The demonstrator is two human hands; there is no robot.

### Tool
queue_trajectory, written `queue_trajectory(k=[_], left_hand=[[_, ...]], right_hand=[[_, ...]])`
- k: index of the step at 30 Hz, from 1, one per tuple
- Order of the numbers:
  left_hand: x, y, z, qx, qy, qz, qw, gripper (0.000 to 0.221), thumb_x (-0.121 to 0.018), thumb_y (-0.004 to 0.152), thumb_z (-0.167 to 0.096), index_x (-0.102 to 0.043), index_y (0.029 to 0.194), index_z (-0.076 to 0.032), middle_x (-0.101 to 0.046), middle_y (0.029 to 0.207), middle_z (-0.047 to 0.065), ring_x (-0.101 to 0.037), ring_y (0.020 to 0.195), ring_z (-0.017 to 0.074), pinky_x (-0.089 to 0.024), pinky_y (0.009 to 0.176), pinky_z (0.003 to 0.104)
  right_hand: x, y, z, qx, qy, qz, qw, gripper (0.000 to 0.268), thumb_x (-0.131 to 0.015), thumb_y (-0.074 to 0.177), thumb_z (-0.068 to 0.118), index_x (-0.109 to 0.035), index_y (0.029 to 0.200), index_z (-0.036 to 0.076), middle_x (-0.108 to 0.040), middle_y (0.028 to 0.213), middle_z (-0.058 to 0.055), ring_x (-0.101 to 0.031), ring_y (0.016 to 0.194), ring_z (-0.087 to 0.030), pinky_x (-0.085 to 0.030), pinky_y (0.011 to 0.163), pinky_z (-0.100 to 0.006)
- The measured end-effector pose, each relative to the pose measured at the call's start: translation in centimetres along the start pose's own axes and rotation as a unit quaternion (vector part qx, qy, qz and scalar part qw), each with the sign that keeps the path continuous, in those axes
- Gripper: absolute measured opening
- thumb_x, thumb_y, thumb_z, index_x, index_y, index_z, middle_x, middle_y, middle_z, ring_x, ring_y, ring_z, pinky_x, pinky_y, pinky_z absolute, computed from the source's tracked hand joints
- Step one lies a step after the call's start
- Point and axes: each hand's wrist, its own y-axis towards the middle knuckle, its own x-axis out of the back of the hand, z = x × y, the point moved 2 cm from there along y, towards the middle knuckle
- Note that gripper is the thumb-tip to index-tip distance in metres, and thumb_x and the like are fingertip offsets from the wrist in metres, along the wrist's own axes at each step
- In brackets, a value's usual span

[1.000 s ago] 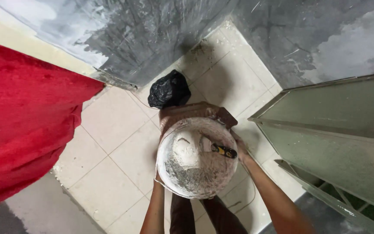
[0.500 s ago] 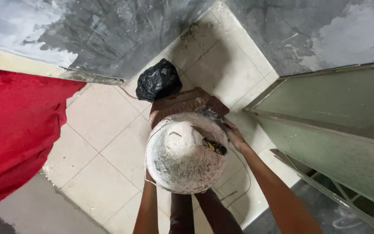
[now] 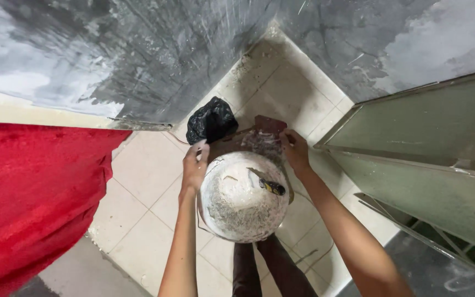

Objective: The person applies plaster to the corner of a wall using two scrapers, taking material from a bucket.

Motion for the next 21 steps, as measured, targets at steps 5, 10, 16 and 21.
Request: queue_trajectory(k=[5, 10, 16, 21], left_hand=[[-0.4, -2.7, -9.0, -0.005, -0.056, 0.049, 0.997, 0.048, -0.059, 0.102, -0.039, -0.06, 0.14, -0.009, -0.062, 0.14, 0.014, -0.056, 0.129, 0.0235, -0.039, 0.108, 0.034], [0.7, -5.0, -10.8, -0.054, -0.108, -0.016, 0.993, 0.031, -0.07, 0.097, -0.023, -0.07, 0.122, -0.004, -0.077, 0.112, 0.01, -0.068, 0.097, 0.0136, -0.053, 0.087, 0.029], [3.1, -8.5, -7.9, -0.024, -0.112, -0.078, 0.99, 0.016, -0.074, 0.095, -0.013, -0.074, 0.106, -0.001, -0.077, 0.087, 0.009, -0.062, 0.077, 0.0103, -0.053, 0.074, 0.028], [4.7, -12.6, -4.7, 0.037, -0.094, -0.143, 0.985, 0.02, -0.076, 0.091, -0.012, -0.072, 0.106, 0.0, -0.077, 0.088, 0.009, -0.068, 0.075, 0.0119, -0.055, 0.073, 0.03]], right_hand=[[-1.4, -2.3, 9.8, 0.047, -0.03, 0.067, 0.996, 0.026, -0.07, 0.097, 0.026, -0.073, 0.109, 0.004, -0.075, 0.097, -0.005, -0.069, 0.092, -0.013, -0.054, 0.08, -0.03], [-3.4, -5.0, 16.0, 0.081, -0.072, 0.132, 0.985, 0.03, -0.069, 0.097, 0.029, -0.074, 0.11, 0.003, -0.076, 0.095, -0.007, -0.071, 0.088, -0.015, -0.055, 0.078, -0.031], [-2.5, -9.3, 16.8, 0.101, -0.217, 0.163, 0.957, 0.034, -0.063, 0.099, 0.031, -0.072, 0.116, 0.004, -0.074, 0.099, -0.012, -0.071, 0.09, -0.024, -0.055, 0.081, -0.036], [-1.4, -11.7, 10.4, 0.305, -0.688, 0.215, 0.622, 0.036, -0.06, 0.096, 0.03, -0.07, 0.116, 0.003, -0.065, 0.119, -0.016, -0.055, 0.116, -0.035, -0.045, 0.097, -0.045]])
